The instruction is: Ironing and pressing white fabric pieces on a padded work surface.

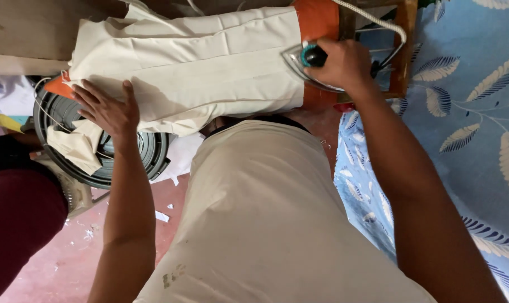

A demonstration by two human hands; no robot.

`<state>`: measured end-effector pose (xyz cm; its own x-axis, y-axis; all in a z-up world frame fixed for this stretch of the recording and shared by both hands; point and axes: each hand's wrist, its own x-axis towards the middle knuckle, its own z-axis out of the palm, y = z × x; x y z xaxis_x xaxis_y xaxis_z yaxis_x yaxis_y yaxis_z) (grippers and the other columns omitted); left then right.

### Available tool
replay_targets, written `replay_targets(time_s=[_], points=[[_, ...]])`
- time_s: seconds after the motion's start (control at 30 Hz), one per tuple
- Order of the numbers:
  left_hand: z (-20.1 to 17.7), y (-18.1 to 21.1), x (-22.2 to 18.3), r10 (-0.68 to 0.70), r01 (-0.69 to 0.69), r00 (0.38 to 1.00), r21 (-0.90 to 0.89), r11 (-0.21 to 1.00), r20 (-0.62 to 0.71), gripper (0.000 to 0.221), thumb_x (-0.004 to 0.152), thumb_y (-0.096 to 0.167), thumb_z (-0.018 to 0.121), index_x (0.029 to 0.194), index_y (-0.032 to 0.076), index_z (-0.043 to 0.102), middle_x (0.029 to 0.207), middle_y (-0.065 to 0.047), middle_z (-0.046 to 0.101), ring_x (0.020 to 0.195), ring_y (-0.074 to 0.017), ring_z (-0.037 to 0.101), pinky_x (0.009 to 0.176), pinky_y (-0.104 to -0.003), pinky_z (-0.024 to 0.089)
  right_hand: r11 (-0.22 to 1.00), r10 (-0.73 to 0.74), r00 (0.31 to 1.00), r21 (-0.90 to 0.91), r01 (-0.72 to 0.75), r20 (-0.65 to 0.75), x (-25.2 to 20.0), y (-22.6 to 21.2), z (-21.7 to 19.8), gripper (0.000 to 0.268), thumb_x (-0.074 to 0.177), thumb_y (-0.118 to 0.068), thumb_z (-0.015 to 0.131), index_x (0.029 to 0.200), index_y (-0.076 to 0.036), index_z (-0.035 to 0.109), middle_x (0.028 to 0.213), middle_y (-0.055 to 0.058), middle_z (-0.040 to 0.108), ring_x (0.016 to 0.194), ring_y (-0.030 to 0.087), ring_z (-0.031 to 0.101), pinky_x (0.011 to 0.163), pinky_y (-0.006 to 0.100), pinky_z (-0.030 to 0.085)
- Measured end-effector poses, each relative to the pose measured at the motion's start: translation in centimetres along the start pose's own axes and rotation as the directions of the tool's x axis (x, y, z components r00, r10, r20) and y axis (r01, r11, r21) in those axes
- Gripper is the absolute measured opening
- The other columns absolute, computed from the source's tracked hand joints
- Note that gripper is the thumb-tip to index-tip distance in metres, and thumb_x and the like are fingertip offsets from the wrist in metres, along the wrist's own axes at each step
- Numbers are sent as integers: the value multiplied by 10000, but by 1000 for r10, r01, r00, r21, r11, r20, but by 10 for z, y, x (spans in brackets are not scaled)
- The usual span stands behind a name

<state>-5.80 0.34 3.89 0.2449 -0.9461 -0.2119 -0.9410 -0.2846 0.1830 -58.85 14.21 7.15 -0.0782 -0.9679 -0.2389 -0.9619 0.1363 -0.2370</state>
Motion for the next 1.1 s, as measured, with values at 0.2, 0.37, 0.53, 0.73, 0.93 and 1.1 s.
replay_targets(time_s=[0.2, 0.37, 0.53, 0.73, 0.93, 1.1], points=[[76, -1, -32, 585, -595, 759, 61, 801, -287, 824, 1177, 526, 615, 1685, 115, 113, 1746, -131, 178, 1630, -331, 163, 1261, -656, 281, 960, -279, 947, -73, 271, -158, 8, -16, 7, 348, 811, -506, 815, 847, -204, 646, 776, -30, 704, 684, 242, 683, 522, 447, 503], [47, 90, -111, 760, -761, 648, 12, 648, 50, 843, 1079, 622, 379, 1642, 7, 253, 1712, -190, 221, 1597, -379, 168, 1265, -659, 110, 962, -270, 955, 8, 273, -120, 21, -27, 12, 347, 802, -508, 781, 937, -196, 710, 878, 10, 740, 779, 278, 715, 554, 460, 528], [48, 105, -122, 740, -746, 666, 76, 662, 92, 845, 1087, 650, 332, 1653, 35, 204, 1725, -155, 209, 1606, -317, 138, 1279, -627, 74, 980, -186, 977, 59, 192, -103, 31, -53, 15, 392, 790, -557, 796, 933, -196, 738, 829, 51, 749, 761, 306, 722, 555, 471, 531], [48, 105, -120, 712, -731, 679, 77, 677, 180, 868, 1078, 655, 344, 1666, 48, 144, 1745, -135, 130, 1615, -306, 64, 1272, -642, 18, 961, -247, 965, 103, 256, -92, 44, -77, 25, 402, 752, -533, 824, 787, -163, 669, 724, 42, 686, 687, 292, 670, 506, 473, 473], [48, 100, -120, 726, -731, 682, 75, 678, 85, 838, 1077, 628, 373, 1649, 32, 234, 1722, -159, 208, 1605, -320, 148, 1266, -651, 61, 957, -267, 960, 89, 275, -87, 53, -115, 19, 406, 755, -577, 796, 812, -184, 710, 736, 34, 707, 708, 331, 682, 545, 488, 509], [40, 89, -115, 677, -680, 733, 94, 727, 70, 844, 1076, 639, 339, 1650, 30, 232, 1725, -147, 205, 1606, -307, 139, 1272, -633, 43, 959, -275, 961, 72, 273, 19, 65, -140, 24, 428, 752, -603, 774, 826, -188, 698, 718, 53, 697, 699, 343, 669, 561, 485, 505]])
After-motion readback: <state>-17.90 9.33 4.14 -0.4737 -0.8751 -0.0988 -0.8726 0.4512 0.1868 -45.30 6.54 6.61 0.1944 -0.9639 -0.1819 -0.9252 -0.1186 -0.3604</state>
